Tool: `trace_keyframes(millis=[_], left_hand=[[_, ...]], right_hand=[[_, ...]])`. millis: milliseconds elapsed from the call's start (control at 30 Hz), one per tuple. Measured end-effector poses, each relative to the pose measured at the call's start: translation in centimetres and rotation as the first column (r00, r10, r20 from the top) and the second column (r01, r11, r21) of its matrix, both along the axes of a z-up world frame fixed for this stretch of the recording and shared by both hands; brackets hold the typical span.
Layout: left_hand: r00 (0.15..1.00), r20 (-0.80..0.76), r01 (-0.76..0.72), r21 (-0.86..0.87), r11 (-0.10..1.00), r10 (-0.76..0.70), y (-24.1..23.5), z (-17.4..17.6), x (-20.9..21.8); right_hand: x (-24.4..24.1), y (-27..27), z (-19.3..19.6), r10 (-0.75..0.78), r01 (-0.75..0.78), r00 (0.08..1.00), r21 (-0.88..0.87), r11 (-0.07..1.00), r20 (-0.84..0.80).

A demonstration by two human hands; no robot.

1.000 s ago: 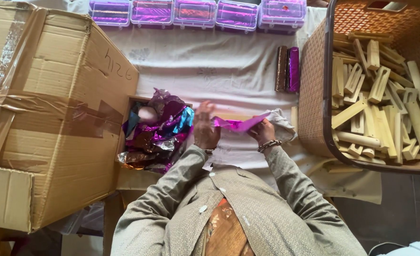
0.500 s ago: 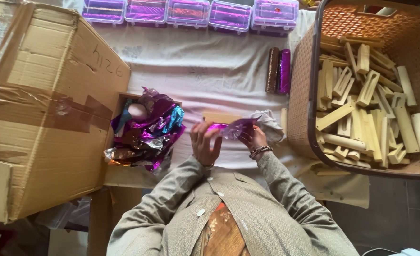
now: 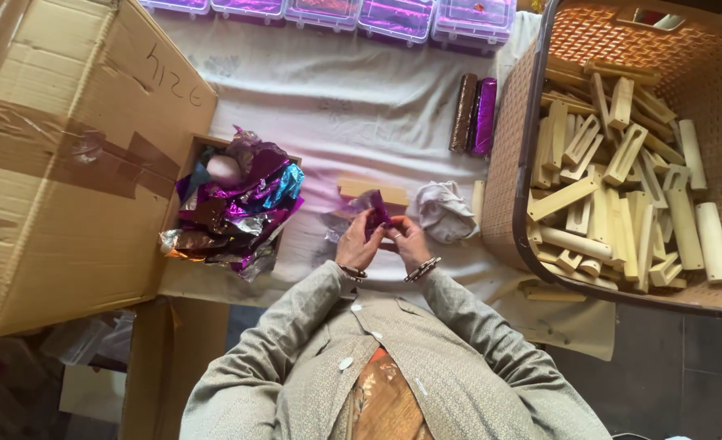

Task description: The person sits on the floor and repeatedly picks up small wooden blocks from a basket. They wipe each block with a white cloth, then wrap it in a sheet of shiny metallic foil, folding the edges to enclose the block before placing it on the table.

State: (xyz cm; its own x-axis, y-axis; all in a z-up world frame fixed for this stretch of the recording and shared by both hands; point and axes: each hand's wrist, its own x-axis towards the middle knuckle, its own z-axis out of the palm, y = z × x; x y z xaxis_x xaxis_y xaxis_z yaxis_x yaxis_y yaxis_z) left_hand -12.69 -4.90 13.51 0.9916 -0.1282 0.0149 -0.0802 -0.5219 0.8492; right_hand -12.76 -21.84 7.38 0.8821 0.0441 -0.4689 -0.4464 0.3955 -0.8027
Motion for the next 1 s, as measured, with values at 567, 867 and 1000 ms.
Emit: trace_keyframes(millis=[567,867,1000], left_hand=[[0.981,0.19,0.069,-0.199,0.978,-0.031,7.5,2.7,5.1],[0.849,0.525,0.068,-0.003,0.998,-0.056,10.3,6.9,5.4],[0.795,0.6,0.05,0.085,0.995,-0.091,10.2,3.6,7.1]], right_hand=[[2.2,-6.1,5.0,0.486,0.291,0.872,-0.859,-0.422,0.057],[-3.5,-9.9,-0.1,0.239,0.087,0.971,-0.953,-0.29,0.016],[-4.5,-9.9,1.0,0.218,-0.06,0.967,-0.947,-0.315,-0.134]])
